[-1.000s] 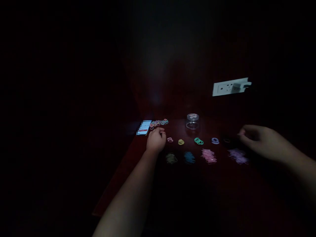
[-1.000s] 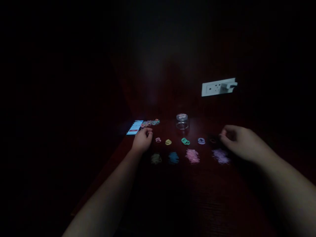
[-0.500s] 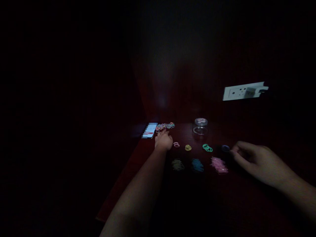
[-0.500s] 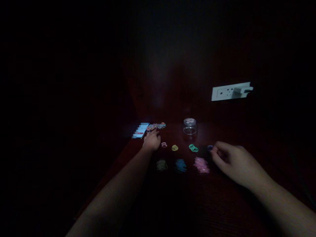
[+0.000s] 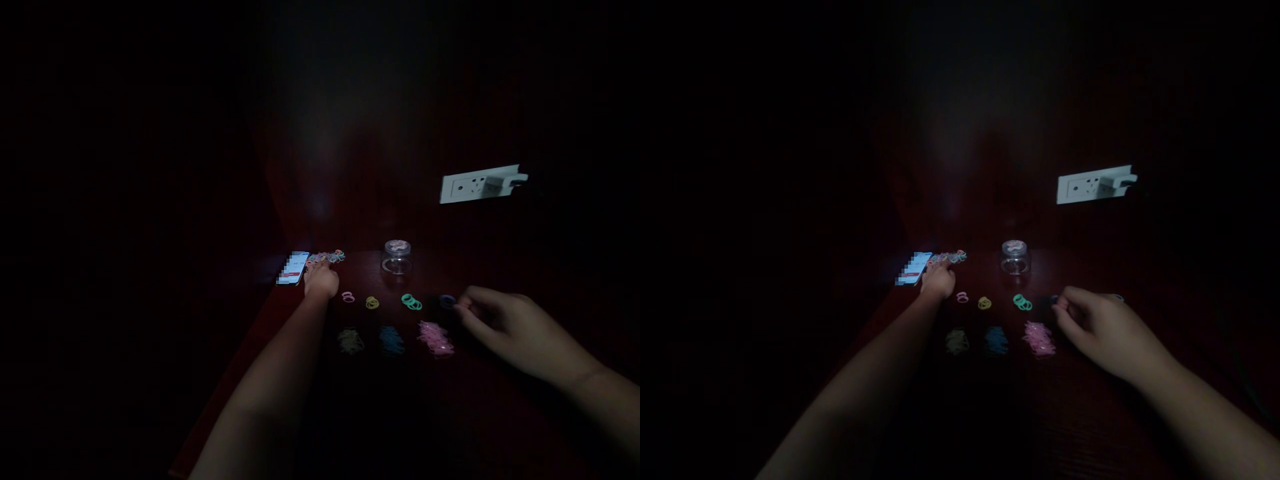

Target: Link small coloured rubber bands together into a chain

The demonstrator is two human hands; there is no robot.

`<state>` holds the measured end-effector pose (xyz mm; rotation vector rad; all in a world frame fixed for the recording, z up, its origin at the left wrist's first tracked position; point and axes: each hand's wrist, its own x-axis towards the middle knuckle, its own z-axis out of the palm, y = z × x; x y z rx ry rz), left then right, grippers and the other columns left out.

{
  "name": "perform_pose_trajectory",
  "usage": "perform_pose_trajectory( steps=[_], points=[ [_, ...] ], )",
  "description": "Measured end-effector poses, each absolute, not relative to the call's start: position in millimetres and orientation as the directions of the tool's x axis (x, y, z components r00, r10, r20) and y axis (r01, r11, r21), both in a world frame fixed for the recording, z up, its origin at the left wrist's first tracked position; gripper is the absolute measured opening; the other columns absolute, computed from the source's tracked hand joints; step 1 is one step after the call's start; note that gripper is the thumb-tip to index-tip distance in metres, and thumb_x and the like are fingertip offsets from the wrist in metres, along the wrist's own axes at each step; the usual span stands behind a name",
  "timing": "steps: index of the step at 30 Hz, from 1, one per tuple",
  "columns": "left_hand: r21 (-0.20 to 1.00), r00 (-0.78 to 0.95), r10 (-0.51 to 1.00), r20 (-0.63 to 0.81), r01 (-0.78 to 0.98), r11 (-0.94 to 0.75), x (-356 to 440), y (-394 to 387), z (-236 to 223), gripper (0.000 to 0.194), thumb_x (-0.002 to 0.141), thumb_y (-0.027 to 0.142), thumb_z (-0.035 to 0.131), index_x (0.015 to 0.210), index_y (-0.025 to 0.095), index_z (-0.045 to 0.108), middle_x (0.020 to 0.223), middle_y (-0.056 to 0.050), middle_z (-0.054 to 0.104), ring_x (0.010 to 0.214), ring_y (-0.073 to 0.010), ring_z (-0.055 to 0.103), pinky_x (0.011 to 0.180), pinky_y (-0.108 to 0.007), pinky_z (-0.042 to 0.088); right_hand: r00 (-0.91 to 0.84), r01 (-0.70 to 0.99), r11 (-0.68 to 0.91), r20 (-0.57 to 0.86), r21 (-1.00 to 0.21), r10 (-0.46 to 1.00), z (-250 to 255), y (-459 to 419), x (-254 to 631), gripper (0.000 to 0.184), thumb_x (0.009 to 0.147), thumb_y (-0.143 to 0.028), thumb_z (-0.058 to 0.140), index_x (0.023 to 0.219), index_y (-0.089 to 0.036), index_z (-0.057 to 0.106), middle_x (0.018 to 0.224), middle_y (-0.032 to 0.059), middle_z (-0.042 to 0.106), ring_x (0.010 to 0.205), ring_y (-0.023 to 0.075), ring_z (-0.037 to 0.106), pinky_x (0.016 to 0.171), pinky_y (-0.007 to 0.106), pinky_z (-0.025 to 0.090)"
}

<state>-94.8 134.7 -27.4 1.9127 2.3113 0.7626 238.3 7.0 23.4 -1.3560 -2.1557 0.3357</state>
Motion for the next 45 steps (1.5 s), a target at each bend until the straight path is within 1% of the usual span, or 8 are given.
perform_pose_trajectory(
  steps=[4, 10, 16, 21, 25, 29, 36, 45],
  points=[
    [0.480, -0.259, 0.922, 0.287, 0.872, 0.096, -100, 132, -29, 0.038, 0.086, 0.025, 0.053, 0.121, 0.019, 0.068, 0.135, -0.014, 0.061, 0.130, -0.0336, 0.050, 0.108, -0.049, 0.039, -0.337, 0.737, 0.482, 0.361, -0.474, 0.869, 23, 8, 238, 0.028, 0.089, -0.044, 0.049, 0.073, -0.023, 0.056, 0.061, 0.0021, 0.064, 0.052, 0.0171, 0.060, 0.052, 0.028, 0.042],
    [0.674, -0.270, 0.923, 0.276, 0.738, 0.015, -111, 128, -33, 0.029, 0.079, 0.020, 0.066, 0.107, 0.018, 0.074, 0.104, -0.013, 0.075, 0.100, -0.0286, 0.069, 0.096, -0.042, 0.050, -0.333, 0.732, 0.511, 0.418, -0.450, 0.845, 22, 7, 240, 0.026, 0.088, -0.042, 0.050, 0.072, -0.022, 0.056, 0.060, 0.0015, 0.063, 0.051, 0.0163, 0.059, 0.052, 0.027, 0.042],
    [0.855, -0.274, 0.922, 0.273, 0.509, -0.102, -109, 101, -32, 0.013, 0.078, 0.015, 0.070, 0.090, 0.014, 0.075, 0.091, -0.010, 0.077, 0.083, -0.0201, 0.072, 0.084, -0.033, 0.057, -0.350, 0.711, 0.537, 0.435, -0.453, 0.830, 19, 9, 239, 0.026, 0.089, -0.039, 0.050, 0.070, -0.022, 0.054, 0.057, 0.0001, 0.060, 0.050, 0.0149, 0.056, 0.051, 0.026, 0.039],
    [0.925, -0.279, 0.917, 0.286, 0.332, -0.188, -101, 66, -32, 0.011, 0.076, 0.019, 0.075, 0.085, 0.013, 0.071, 0.088, -0.010, 0.077, 0.080, -0.0174, 0.072, 0.081, -0.032, 0.058, -0.365, 0.692, 0.555, 0.440, -0.462, 0.821, 19, 10, 238, 0.025, 0.088, -0.038, 0.052, 0.070, -0.022, 0.055, 0.057, -0.0001, 0.061, 0.051, 0.0144, 0.056, 0.052, 0.026, 0.039],
    [0.937, -0.280, 0.911, 0.303, 0.261, -0.232, -96, 49, -34, 0.022, 0.074, 0.027, 0.077, 0.088, 0.012, 0.067, 0.088, -0.011, 0.076, 0.081, -0.0181, 0.073, 0.079, -0.032, 0.059, -0.366, 0.688, 0.557, 0.440, -0.466, 0.820, 20, 8, 237, 0.026, 0.088, -0.038, 0.052, 0.068, -0.021, 0.056, 0.055, -0.0005, 0.059, 0.049, 0.0138, 0.054, 0.051, 0.026, 0.038],
    [0.928, -0.299, 0.897, 0.325, 0.286, -0.241, -96, 47, -35, 0.022, 0.076, 0.024, 0.075, 0.091, 0.012, 0.064, 0.087, -0.010, 0.075, 0.080, -0.0170, 0.072, 0.077, -0.030, 0.058, -0.363, 0.674, 0.560, 0.444, -0.482, 0.819, 18, 8, 238, 0.026, 0.087, -0.038, 0.052, 0.068, -0.021, 0.057, 0.054, -0.0007, 0.059, 0.049, 0.0135, 0.053, 0.050, 0.026, 0.037],
    [0.848, -0.265, 0.890, 0.372, 0.487, -0.209, -107, 54, -31, 0.015, 0.084, 0.016, 0.064, 0.097, 0.013, 0.070, 0.092, -0.008, 0.074, 0.079, -0.0142, 0.069, 0.081, -0.028, 0.056, -0.392, 0.647, 0.588, 0.448, -0.486, 0.803, 13, 11, 240, 0.026, 0.088, -0.037, 0.053, 0.069, -0.020, 0.057, 0.055, -0.0019, 0.057, 0.050, 0.0126, 0.051, 0.050, 0.024, 0.037],
    [0.678, -0.187, 0.898, 0.399, 0.719, -0.152, -118, 74, -25, 0.024, 0.088, 0.015, 0.057, 0.104, 0.017, 0.074, 0.109, -0.009, 0.072, 0.099, -0.0202, 0.066, 0.097, -0.034, 0.049, -0.407, 0.644, 0.567, 0.398, -0.514, 0.822, 12, 11, 239, 0.028, 0.089, -0.039, 0.053, 0.069, -0.020, 0.057, 0.056, -0.0016, 0.054, 0.051, 0.0127, 0.049, 0.050, 0.024, 0.037]
  ],
)
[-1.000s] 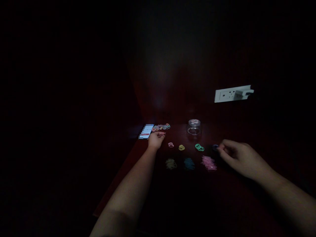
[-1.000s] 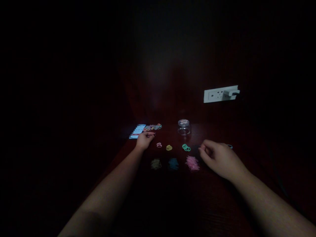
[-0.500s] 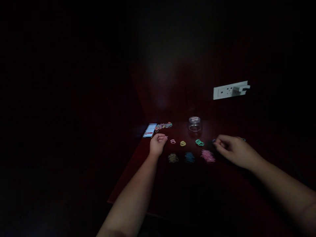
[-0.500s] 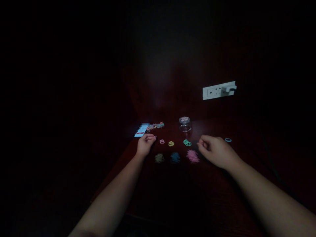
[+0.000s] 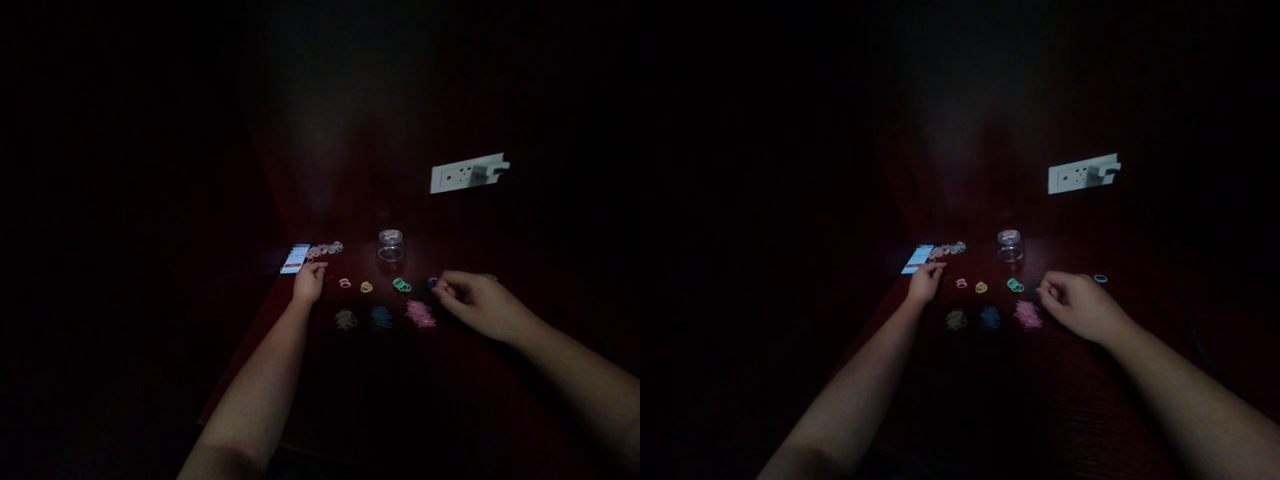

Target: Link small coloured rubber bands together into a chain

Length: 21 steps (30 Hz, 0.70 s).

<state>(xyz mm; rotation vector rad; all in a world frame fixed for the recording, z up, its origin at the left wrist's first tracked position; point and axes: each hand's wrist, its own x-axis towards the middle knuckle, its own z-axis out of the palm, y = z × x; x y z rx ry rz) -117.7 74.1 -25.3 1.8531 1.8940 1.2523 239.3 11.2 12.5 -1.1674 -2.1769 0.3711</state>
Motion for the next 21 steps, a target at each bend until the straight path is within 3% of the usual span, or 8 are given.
perform_pose_trajectory(
  steps=[7, 14, 21],
  points=[
    [0.659, -0.061, 0.942, 0.331, 0.729, -0.184, -124, 74, -29, 0.023, 0.085, 0.020, 0.059, 0.105, 0.017, 0.072, 0.084, -0.004, 0.074, 0.070, -0.0142, 0.066, 0.072, -0.025, 0.054, -0.415, 0.624, 0.535, 0.339, -0.569, 0.845, 9, 14, 242, 0.033, 0.090, -0.045, 0.053, 0.070, -0.020, 0.055, 0.057, -0.0009, 0.053, 0.052, 0.0130, 0.048, 0.049, 0.025, 0.038],
    [0.648, -0.055, 0.918, 0.393, 0.725, -0.234, -118, 71, -20, 0.018, 0.087, 0.019, 0.059, 0.101, 0.016, 0.069, 0.096, -0.006, 0.074, 0.088, -0.0159, 0.069, 0.088, -0.028, 0.054, -0.419, 0.615, 0.533, 0.333, -0.580, 0.845, 12, 12, 240, 0.035, 0.092, -0.045, 0.050, 0.069, -0.020, 0.054, 0.059, 0.0017, 0.053, 0.053, 0.0138, 0.048, 0.050, 0.027, 0.040],
    [0.654, 0.129, 0.833, 0.539, 0.560, -0.509, -83, 48, -4, 0.015, 0.085, 0.023, 0.067, 0.099, 0.016, 0.066, 0.091, -0.005, 0.075, 0.083, -0.0141, 0.072, 0.079, -0.025, 0.057, -0.447, 0.590, 0.573, 0.360, -0.569, 0.819, 9, 13, 239, 0.028, 0.089, -0.040, 0.055, 0.070, -0.019, 0.058, 0.056, -0.0016, 0.051, 0.051, 0.0118, 0.045, 0.048, 0.024, 0.038]
  ],
)
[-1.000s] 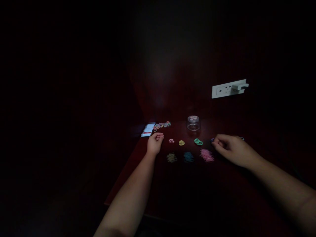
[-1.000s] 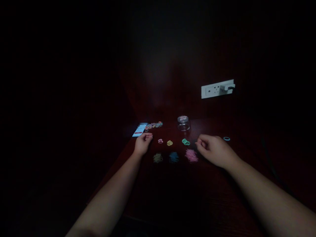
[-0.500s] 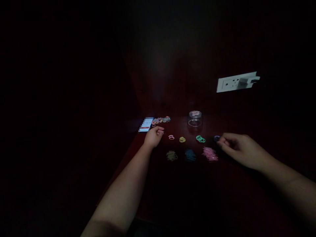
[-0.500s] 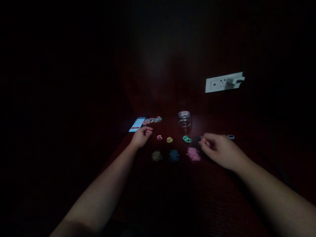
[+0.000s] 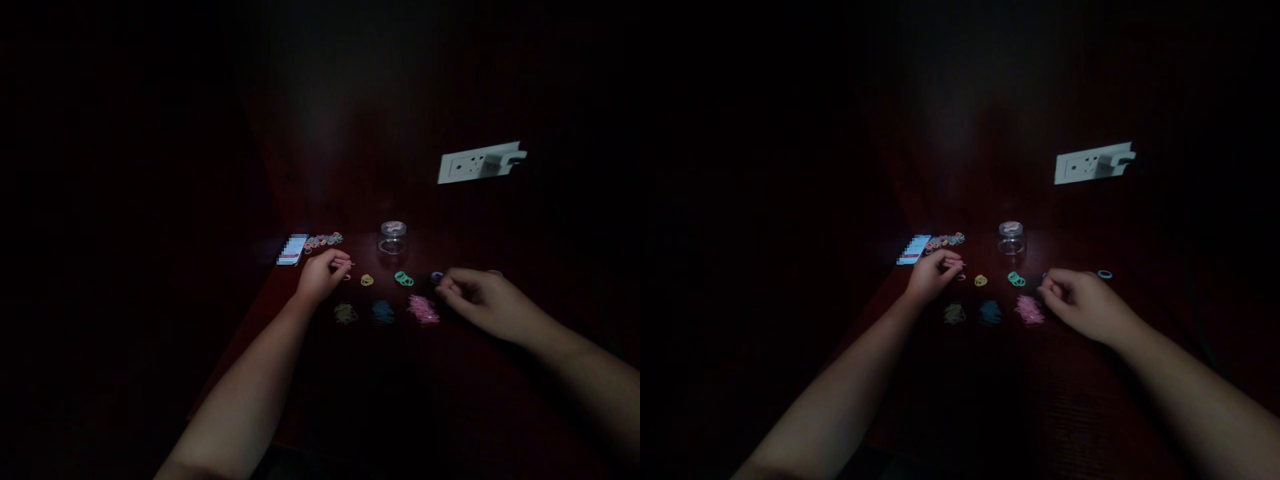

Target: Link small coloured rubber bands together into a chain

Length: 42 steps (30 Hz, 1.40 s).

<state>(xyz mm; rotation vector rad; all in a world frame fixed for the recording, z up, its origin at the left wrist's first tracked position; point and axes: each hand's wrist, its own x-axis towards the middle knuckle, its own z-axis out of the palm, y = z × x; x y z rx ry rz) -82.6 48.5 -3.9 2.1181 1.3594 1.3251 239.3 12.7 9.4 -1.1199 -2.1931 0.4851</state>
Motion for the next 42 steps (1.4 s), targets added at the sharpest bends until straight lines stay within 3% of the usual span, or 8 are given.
perform_pose_trajectory(
  steps=[7, 10, 22, 29, 42],
  points=[
    [0.342, 0.374, 0.606, 0.702, 0.569, -0.748, -27, 0, 15, 0.009, 0.087, 0.029, 0.069, 0.094, 0.023, 0.068, 0.093, 0.002, 0.077, 0.083, -0.0128, 0.071, 0.078, -0.026, 0.055, -0.508, 0.525, 0.693, 0.471, -0.495, 0.721, 12, -1, 217, 0.014, 0.088, -0.031, 0.061, 0.093, -0.019, 0.066, 0.060, -0.0043, 0.051, 0.056, 0.0118, 0.052, 0.058, 0.024, 0.042],
    [0.287, 0.418, 0.550, 0.723, 0.542, -0.790, -15, -11, 16, 0.010, 0.088, 0.029, 0.069, 0.096, 0.024, 0.067, 0.093, 0.003, 0.077, 0.082, -0.0124, 0.071, 0.079, -0.027, 0.054, -0.516, 0.490, 0.735, 0.524, -0.468, 0.678, 14, -7, 210, 0.013, 0.088, -0.030, 0.061, 0.094, -0.019, 0.065, 0.063, -0.0038, 0.052, 0.059, 0.0126, 0.054, 0.059, 0.025, 0.042],
    [0.336, 0.431, 0.586, 0.686, 0.527, -0.781, -7, -13, 16, 0.009, 0.087, 0.028, 0.069, 0.092, 0.023, 0.064, 0.095, 0.004, 0.077, 0.086, -0.0117, 0.072, 0.078, -0.025, 0.054, -0.520, 0.427, 0.787, 0.591, -0.445, 0.616, 23, -14, 207, 0.009, 0.089, -0.023, 0.059, 0.083, -0.020, 0.065, 0.063, -0.0017, 0.054, 0.060, 0.0126, 0.052, 0.060, 0.026, 0.042],
    [0.289, 0.446, 0.593, 0.670, 0.579, -0.762, -9, -11, 14, 0.008, 0.089, 0.030, 0.066, 0.094, 0.024, 0.064, 0.092, 0.003, 0.077, 0.083, -0.0132, 0.071, 0.082, -0.030, 0.051, -0.518, 0.434, 0.787, 0.593, -0.439, 0.617, 21, -10, 213, 0.009, 0.089, -0.025, 0.060, 0.082, -0.020, 0.065, 0.063, -0.0020, 0.054, 0.058, 0.0128, 0.052, 0.059, 0.026, 0.041],
    [0.293, 0.463, 0.582, 0.668, 0.556, -0.778, -10, -9, 15, 0.007, 0.088, 0.028, 0.064, 0.092, 0.023, 0.062, 0.087, 0.004, 0.075, 0.080, -0.0121, 0.070, 0.079, -0.028, 0.051, -0.528, 0.397, 0.807, 0.610, -0.438, 0.591, 16, -3, 220, 0.007, 0.089, -0.023, 0.062, 0.085, -0.019, 0.066, 0.064, -0.0024, 0.051, 0.058, 0.0120, 0.051, 0.057, 0.025, 0.042]
  ],
)
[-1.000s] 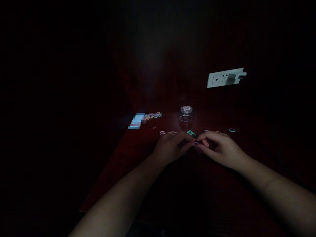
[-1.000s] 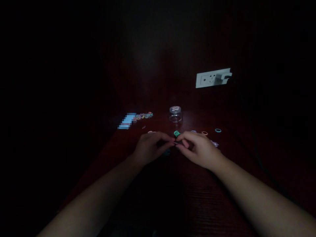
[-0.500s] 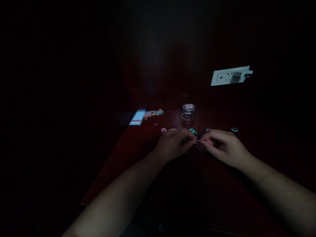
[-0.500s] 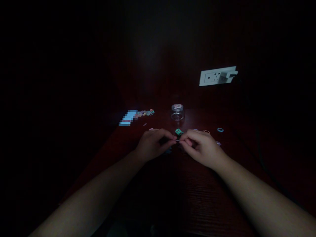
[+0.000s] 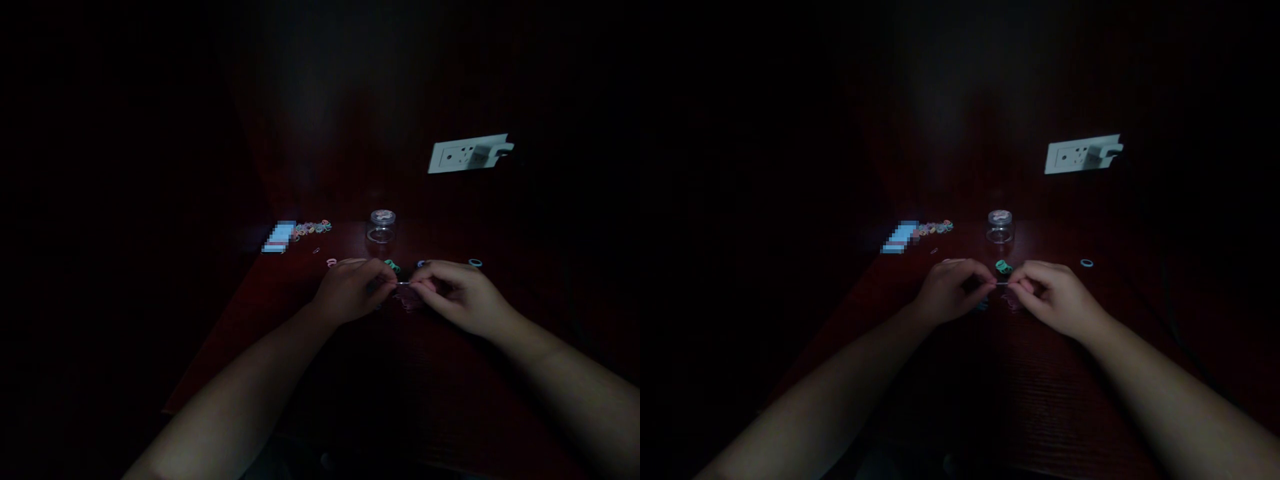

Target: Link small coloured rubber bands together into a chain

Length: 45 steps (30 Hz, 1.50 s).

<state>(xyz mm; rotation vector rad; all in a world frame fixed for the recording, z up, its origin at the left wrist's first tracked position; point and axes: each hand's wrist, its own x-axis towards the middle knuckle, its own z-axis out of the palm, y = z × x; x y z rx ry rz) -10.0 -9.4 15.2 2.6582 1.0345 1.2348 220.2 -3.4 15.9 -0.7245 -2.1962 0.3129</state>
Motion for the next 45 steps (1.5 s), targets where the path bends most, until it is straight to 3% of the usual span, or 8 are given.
perform_pose_trajectory(
  steps=[9, 15, 23, 29, 35, 45],
  points=[
    [0.303, 0.457, 0.588, 0.667, 0.556, -0.774, -11.0, -8.0, 13.0, 0.006, 0.087, 0.024, 0.060, 0.092, 0.023, 0.062, 0.087, 0.002, 0.073, 0.080, -0.0133, 0.067, 0.077, -0.029, 0.051, -0.531, 0.401, 0.802, 0.601, -0.443, 0.598, 12.9, -2.6, 220.8, 0.007, 0.090, -0.022, 0.062, 0.085, -0.019, 0.065, 0.064, -0.0024, 0.051, 0.058, 0.0116, 0.050, 0.057, 0.025, 0.041],
    [0.309, 0.522, 0.562, 0.642, 0.494, -0.813, -10.9, -11.0, 17.6, 0.024, 0.084, 0.032, 0.066, 0.106, 0.022, 0.063, 0.095, -0.002, 0.072, 0.087, -0.0166, 0.067, 0.082, -0.033, 0.052, -0.538, 0.395, 0.809, 0.603, -0.436, 0.588, 14.9, -3.3, 219.5, 0.007, 0.090, -0.022, 0.062, 0.085, -0.018, 0.065, 0.063, -0.0025, 0.051, 0.058, 0.0115, 0.051, 0.057, 0.025, 0.042],
    [0.294, 0.520, 0.598, 0.610, 0.551, -0.781, -9.7, -9.9, 15.7, 0.010, 0.088, 0.028, 0.062, 0.087, 0.022, 0.070, 0.083, 0.002, 0.075, 0.075, -0.0125, 0.067, 0.073, -0.028, 0.050, -0.541, 0.410, 0.798, 0.588, -0.441, 0.602, 14.1, -3.0, 220.7, 0.006, 0.088, -0.023, 0.063, 0.090, -0.018, 0.065, 0.064, -0.0028, 0.052, 0.057, 0.0117, 0.052, 0.056, 0.025, 0.042],
    [0.297, 0.499, 0.616, 0.610, 0.577, -0.761, -9.5, -11.9, 16.2, 0.014, 0.088, 0.030, 0.060, 0.085, 0.022, 0.071, 0.080, 0.001, 0.075, 0.072, -0.0130, 0.067, 0.072, -0.028, 0.050, -0.536, 0.391, 0.789, 0.580, -0.474, 0.614, 13.5, -1.9, 221.4, 0.012, 0.088, -0.022, 0.062, 0.098, -0.017, 0.064, 0.066, -0.0022, 0.053, 0.057, 0.0120, 0.053, 0.053, 0.024, 0.042],
    [0.287, 0.513, 0.616, 0.597, 0.580, -0.762, -9.2, -12.2, 17.3, 0.013, 0.089, 0.030, 0.059, 0.087, 0.022, 0.070, 0.084, 0.002, 0.075, 0.075, -0.0118, 0.068, 0.076, -0.029, 0.051, -0.574, 0.362, 0.821, 0.588, -0.442, 0.570, 17.5, -4.2, 218.9, 0.011, 0.087, -0.021, 0.064, 0.097, -0.018, 0.067, 0.071, -0.0005, 0.054, 0.064, 0.0138, 0.054, 0.061, 0.027, 0.044],
    [0.300, 0.535, 0.605, 0.590, 0.550, -0.780, -9.8, -10.1, 15.4, 0.017, 0.092, 0.031, 0.056, 0.090, 0.022, 0.070, 0.085, 0.001, 0.075, 0.076, -0.0126, 0.068, 0.073, -0.028, 0.052, -0.579, 0.379, 0.820, 0.581, -0.428, 0.571, 21.6, -5.9, 218.9, 0.011, 0.090, -0.024, 0.061, 0.090, -0.019, 0.071, 0.068, 0.0005, 0.055, 0.062, 0.0140, 0.054, 0.058, 0.027, 0.042]
  ],
)
